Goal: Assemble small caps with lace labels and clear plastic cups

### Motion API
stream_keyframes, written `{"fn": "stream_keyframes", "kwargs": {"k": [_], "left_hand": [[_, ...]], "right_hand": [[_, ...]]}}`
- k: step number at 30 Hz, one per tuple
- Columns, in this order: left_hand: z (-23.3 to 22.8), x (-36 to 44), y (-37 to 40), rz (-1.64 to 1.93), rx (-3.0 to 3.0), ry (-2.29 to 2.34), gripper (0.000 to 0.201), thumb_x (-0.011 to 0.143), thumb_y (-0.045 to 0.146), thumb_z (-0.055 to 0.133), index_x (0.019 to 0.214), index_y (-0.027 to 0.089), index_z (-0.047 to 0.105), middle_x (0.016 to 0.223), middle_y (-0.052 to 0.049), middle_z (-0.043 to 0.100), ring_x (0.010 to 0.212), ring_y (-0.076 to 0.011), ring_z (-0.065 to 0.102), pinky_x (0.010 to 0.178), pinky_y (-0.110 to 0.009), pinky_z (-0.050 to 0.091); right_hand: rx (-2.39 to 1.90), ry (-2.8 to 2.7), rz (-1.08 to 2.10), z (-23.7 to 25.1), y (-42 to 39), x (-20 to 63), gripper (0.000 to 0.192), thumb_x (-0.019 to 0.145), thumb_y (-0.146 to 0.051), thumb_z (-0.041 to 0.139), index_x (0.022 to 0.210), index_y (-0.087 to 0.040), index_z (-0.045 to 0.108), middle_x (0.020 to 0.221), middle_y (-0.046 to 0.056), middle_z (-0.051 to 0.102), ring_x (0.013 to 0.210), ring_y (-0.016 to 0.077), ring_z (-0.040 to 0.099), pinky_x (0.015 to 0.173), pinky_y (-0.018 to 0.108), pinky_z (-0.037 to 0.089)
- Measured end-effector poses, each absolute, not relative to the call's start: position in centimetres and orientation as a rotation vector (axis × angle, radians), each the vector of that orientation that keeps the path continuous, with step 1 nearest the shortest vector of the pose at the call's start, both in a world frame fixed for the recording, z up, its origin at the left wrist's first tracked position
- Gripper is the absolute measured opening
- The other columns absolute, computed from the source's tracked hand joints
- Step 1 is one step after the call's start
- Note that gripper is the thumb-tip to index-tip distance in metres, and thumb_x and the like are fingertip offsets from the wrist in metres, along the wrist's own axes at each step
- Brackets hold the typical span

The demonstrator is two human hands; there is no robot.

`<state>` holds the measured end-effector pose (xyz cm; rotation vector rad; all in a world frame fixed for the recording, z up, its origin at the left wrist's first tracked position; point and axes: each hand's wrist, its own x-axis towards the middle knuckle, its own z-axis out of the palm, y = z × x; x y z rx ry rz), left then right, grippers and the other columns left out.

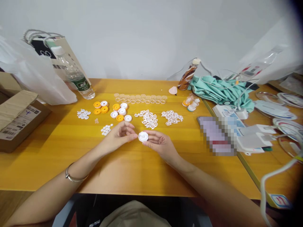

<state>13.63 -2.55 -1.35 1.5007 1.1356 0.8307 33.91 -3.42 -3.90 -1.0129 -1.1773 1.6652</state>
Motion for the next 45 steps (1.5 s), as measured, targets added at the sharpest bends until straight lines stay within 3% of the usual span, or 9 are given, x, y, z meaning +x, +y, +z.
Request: {"fn": "stream_keyframes", "kwargs": {"k": [4, 7, 10, 19, 24, 30, 37, 45], "left_hand": [[-1.6, 12.2, -2.5, 0.594, 2.143, 1.269, 0.043, 0.073, 0.038, 0.067, 0.112, 0.024, 0.056, 0.109, -0.007, 0.057, 0.096, -0.0223, 0.055, 0.085, -0.038, 0.044], [-2.2, 11.9, -2.3, 0.477, 2.329, 1.238, 0.030, 0.079, 0.032, 0.061, 0.108, 0.023, 0.061, 0.105, -0.007, 0.058, 0.095, -0.0228, 0.055, 0.085, -0.039, 0.044], [-2.3, 12.0, -2.0, 0.561, 2.202, 1.200, 0.022, 0.082, 0.029, 0.057, 0.102, 0.021, 0.063, 0.101, -0.007, 0.060, 0.091, -0.0200, 0.057, 0.085, -0.037, 0.046], [-1.3, 13.1, -2.2, 0.903, 1.466, 0.871, 0.033, 0.078, 0.023, 0.065, 0.109, 0.021, 0.055, 0.113, -0.008, 0.058, 0.102, -0.0184, 0.058, 0.087, -0.033, 0.050], [-1.2, 13.6, -2.2, 0.887, 1.497, 0.839, 0.025, 0.076, 0.020, 0.067, 0.100, 0.018, 0.061, 0.103, -0.007, 0.064, 0.099, -0.0179, 0.060, 0.090, -0.035, 0.049], [-0.8, 13.4, -2.3, 0.846, 1.569, 0.847, 0.028, 0.080, 0.020, 0.063, 0.107, 0.020, 0.062, 0.110, -0.008, 0.063, 0.105, -0.0178, 0.059, 0.096, -0.035, 0.045], [-0.9, 13.4, -2.6, 0.848, 1.708, 0.931, 0.028, 0.081, 0.023, 0.062, 0.110, 0.021, 0.062, 0.111, -0.008, 0.063, 0.105, -0.0187, 0.058, 0.093, -0.034, 0.047], [-1.6, 13.9, -3.4, 0.865, 1.866, 0.997, 0.031, 0.082, 0.027, 0.060, 0.113, 0.022, 0.059, 0.113, -0.008, 0.060, 0.101, -0.0189, 0.060, 0.079, -0.032, 0.056]], "right_hand": [[-1.052, -1.177, 1.645, -4.2, -3.1, 34.2, 0.036, 0.061, -0.024, 0.077, 0.096, -0.025, 0.066, 0.089, 0.000, 0.074, 0.088, 0.0183, 0.069, 0.094, 0.040, 0.050], [-1.077, -1.168, 1.626, -4.3, -2.8, 34.3, 0.035, 0.060, -0.024, 0.077, 0.094, -0.024, 0.067, 0.089, 0.000, 0.074, 0.089, 0.0187, 0.069, 0.094, 0.039, 0.050], [-1.101, -1.155, 1.613, -4.3, -2.6, 34.4, 0.036, 0.058, -0.023, 0.078, 0.092, -0.023, 0.067, 0.087, 0.000, 0.074, 0.088, 0.0190, 0.069, 0.093, 0.039, 0.051], [-1.068, -1.208, 1.595, -3.5, -3.3, 34.1, 0.036, 0.057, -0.025, 0.079, 0.091, -0.023, 0.067, 0.087, 0.001, 0.074, 0.086, 0.0202, 0.070, 0.091, 0.041, 0.053], [-1.040, -1.220, 1.590, -3.4, -3.5, 34.1, 0.035, 0.058, -0.025, 0.079, 0.090, -0.022, 0.066, 0.085, 0.000, 0.074, 0.082, 0.0190, 0.071, 0.089, 0.041, 0.054], [-1.041, -1.221, 1.581, -3.4, -3.6, 34.1, 0.033, 0.059, -0.023, 0.078, 0.089, -0.022, 0.065, 0.085, 0.000, 0.074, 0.081, 0.0181, 0.071, 0.089, 0.039, 0.055], [-1.045, -1.216, 1.577, -3.4, -3.7, 34.0, 0.030, 0.058, -0.022, 0.078, 0.085, -0.022, 0.064, 0.085, 0.000, 0.074, 0.082, 0.0186, 0.071, 0.088, 0.038, 0.055], [-0.997, -1.242, 1.587, -4.1, -3.9, 33.8, 0.031, 0.061, -0.024, 0.077, 0.088, -0.019, 0.062, 0.087, 0.002, 0.074, 0.083, 0.0187, 0.071, 0.087, 0.037, 0.055]]}}
